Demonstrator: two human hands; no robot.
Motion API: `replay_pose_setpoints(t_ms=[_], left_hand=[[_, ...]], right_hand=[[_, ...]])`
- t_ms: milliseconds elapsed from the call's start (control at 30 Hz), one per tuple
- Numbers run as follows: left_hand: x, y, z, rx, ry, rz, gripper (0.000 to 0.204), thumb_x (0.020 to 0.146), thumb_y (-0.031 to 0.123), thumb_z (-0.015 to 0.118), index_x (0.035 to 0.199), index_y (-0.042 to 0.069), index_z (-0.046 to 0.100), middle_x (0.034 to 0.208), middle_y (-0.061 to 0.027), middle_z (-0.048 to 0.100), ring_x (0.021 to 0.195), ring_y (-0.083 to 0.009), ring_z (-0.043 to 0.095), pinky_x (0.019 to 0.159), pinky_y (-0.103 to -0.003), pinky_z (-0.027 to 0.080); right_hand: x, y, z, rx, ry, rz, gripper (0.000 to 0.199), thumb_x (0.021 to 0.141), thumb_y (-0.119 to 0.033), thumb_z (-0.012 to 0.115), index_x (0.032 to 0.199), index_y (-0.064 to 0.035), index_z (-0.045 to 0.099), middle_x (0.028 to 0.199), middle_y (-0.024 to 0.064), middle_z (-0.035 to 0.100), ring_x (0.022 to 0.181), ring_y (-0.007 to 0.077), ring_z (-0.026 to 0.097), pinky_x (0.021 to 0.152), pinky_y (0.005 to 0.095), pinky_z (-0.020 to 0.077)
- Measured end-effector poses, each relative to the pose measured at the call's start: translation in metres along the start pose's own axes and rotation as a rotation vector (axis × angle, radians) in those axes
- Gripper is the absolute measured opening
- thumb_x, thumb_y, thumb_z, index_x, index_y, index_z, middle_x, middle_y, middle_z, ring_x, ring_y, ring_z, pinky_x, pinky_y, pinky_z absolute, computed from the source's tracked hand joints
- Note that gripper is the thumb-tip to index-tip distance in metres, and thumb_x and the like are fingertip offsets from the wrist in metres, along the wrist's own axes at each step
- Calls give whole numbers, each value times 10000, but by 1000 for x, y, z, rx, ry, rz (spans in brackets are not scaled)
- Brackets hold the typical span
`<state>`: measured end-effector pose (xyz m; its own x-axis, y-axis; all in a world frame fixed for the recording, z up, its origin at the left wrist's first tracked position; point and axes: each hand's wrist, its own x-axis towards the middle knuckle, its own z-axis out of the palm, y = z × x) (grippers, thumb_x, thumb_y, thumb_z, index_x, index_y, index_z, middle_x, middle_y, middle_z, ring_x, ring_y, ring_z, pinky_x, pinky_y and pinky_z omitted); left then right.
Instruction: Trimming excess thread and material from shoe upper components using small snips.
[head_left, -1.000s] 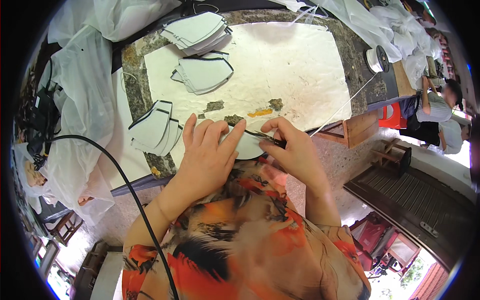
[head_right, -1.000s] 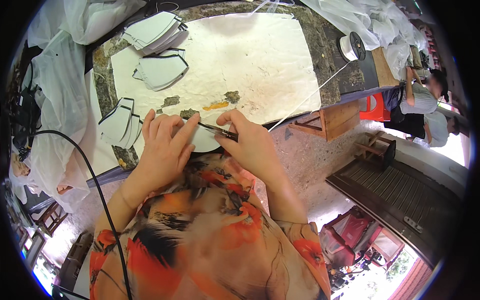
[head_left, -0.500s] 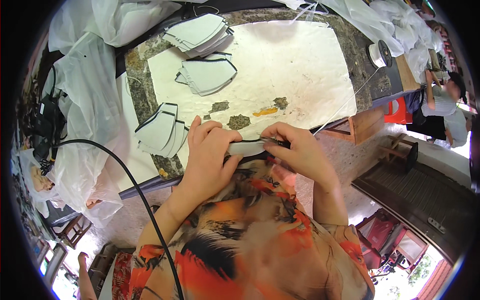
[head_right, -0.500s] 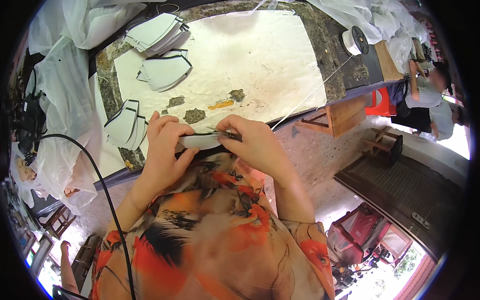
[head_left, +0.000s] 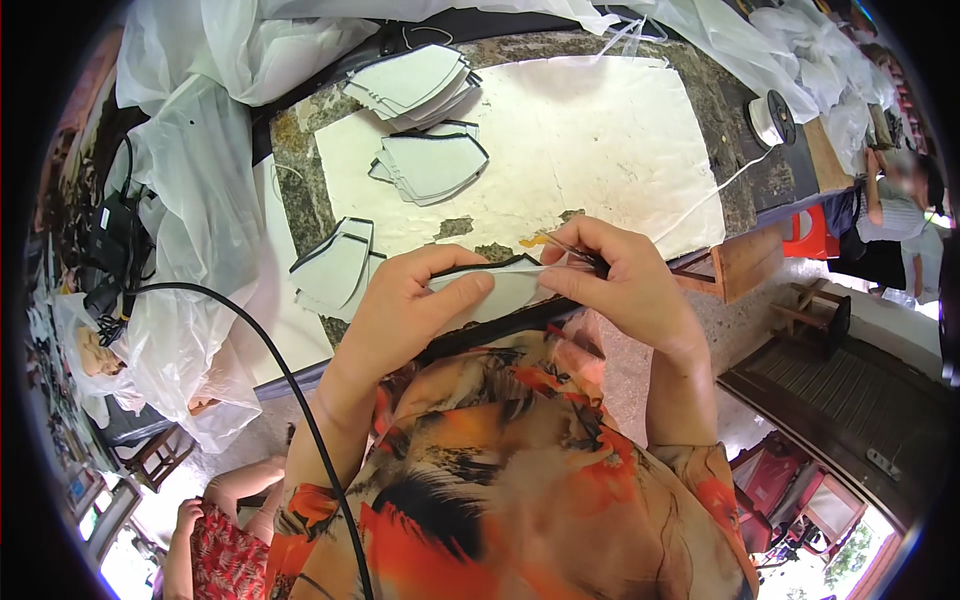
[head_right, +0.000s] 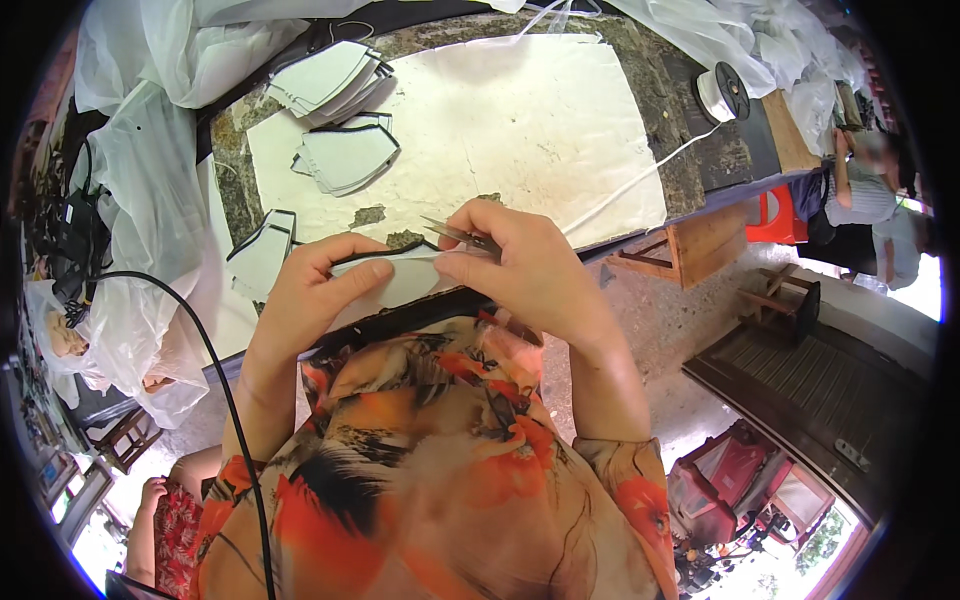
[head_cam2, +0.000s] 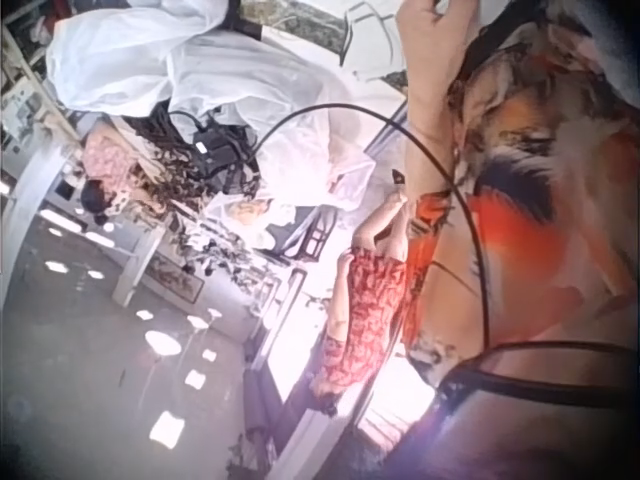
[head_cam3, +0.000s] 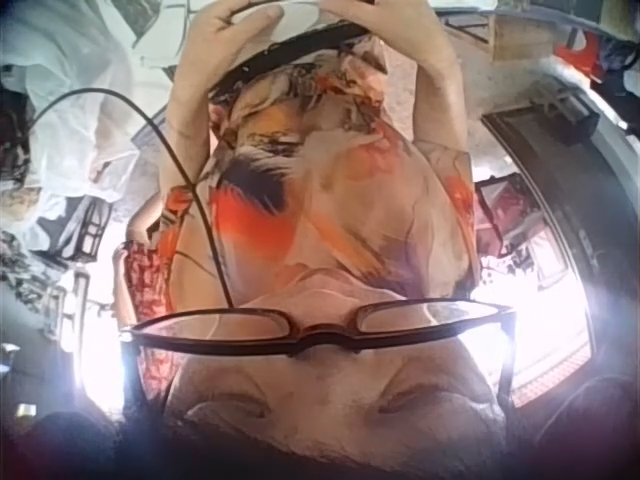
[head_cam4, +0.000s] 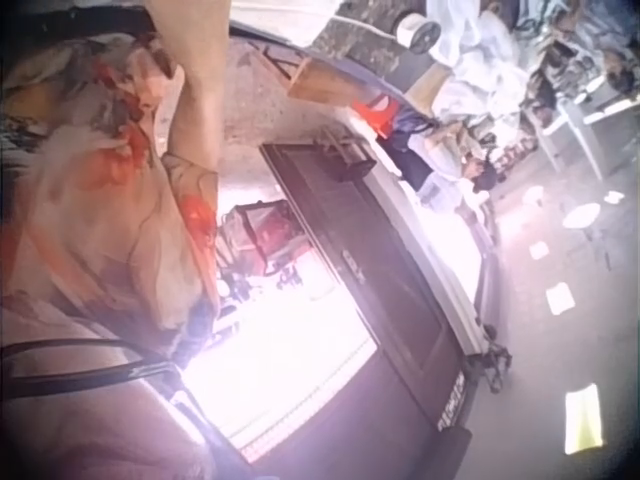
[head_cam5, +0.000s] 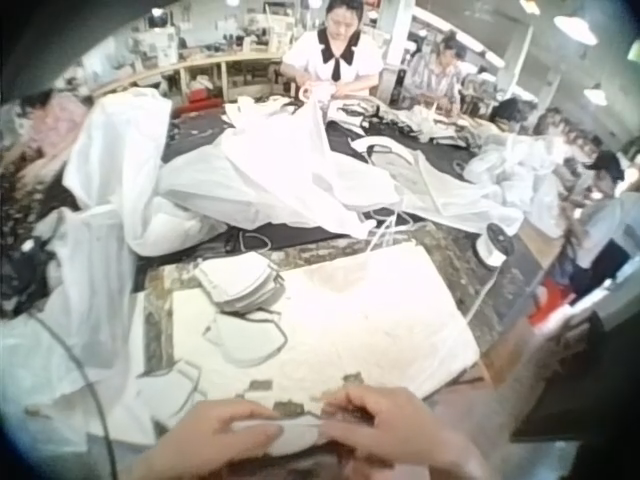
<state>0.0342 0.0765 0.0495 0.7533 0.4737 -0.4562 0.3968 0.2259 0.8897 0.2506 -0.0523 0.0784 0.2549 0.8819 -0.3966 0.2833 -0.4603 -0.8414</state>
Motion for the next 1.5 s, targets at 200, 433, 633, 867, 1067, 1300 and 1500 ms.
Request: replay_pose_setpoints(t_ms=[200,433,633,867,1067,1300,1500], left_hand=[[3,-6,-1,-97,22,36,210,953,128,739,1102,-20,744,920,8,700,810,-56,608,718,-220,481],[-1,-2,-2,-199,13,-41,213,931,138,745,1087,-6,760,922,7,706,844,-62,600,759,-229,478],[2,-2,-6,-239,-68,-78,199,934,141,738,1068,-6,750,883,27,673,799,-61,575,733,-223,465],[6,13,-2,120,-88,31,205,934,177,770,1024,-6,753,864,11,658,756,-52,554,677,-227,442],[6,10,-4,94,-109,-41,185,922,178,780,992,8,759,826,12,638,722,-61,532,645,-245,436],[3,4,-8,107,-146,53,143,896,125,780,957,3,735,803,33,622,704,-51,525,606,-237,409],[-3,-4,-21,-328,-288,-212,114,912,85,743,1004,20,726,845,59,625,727,-19,528,628,-221,432]], right_hand=[[7,2,1,183,-112,150,236,918,-234,746,1015,-26,691,809,-7,645,685,37,538,629,237,463],[9,-2,10,298,-51,114,197,916,-167,746,1033,-10,727,822,2,677,744,45,612,643,229,485],[13,1,6,269,-120,158,198,915,-161,742,1048,-14,745,869,12,713,779,57,635,662,231,501],[11,4,10,93,-81,-20,187,911,-185,730,994,-18,725,790,70,699,745,120,649,690,294,510],[13,-1,7,-70,-75,-73,204,871,-221,743,967,-42,721,834,128,714,740,265,676,698,356,524],[21,2,9,-104,-138,-99,232,875,-227,743,990,-30,704,832,144,704,748,276,677,707,364,525],[24,12,-1,175,-241,-187,209,926,-174,708,1101,-66,674,1057,120,690,912,269,667,808,367,522]])
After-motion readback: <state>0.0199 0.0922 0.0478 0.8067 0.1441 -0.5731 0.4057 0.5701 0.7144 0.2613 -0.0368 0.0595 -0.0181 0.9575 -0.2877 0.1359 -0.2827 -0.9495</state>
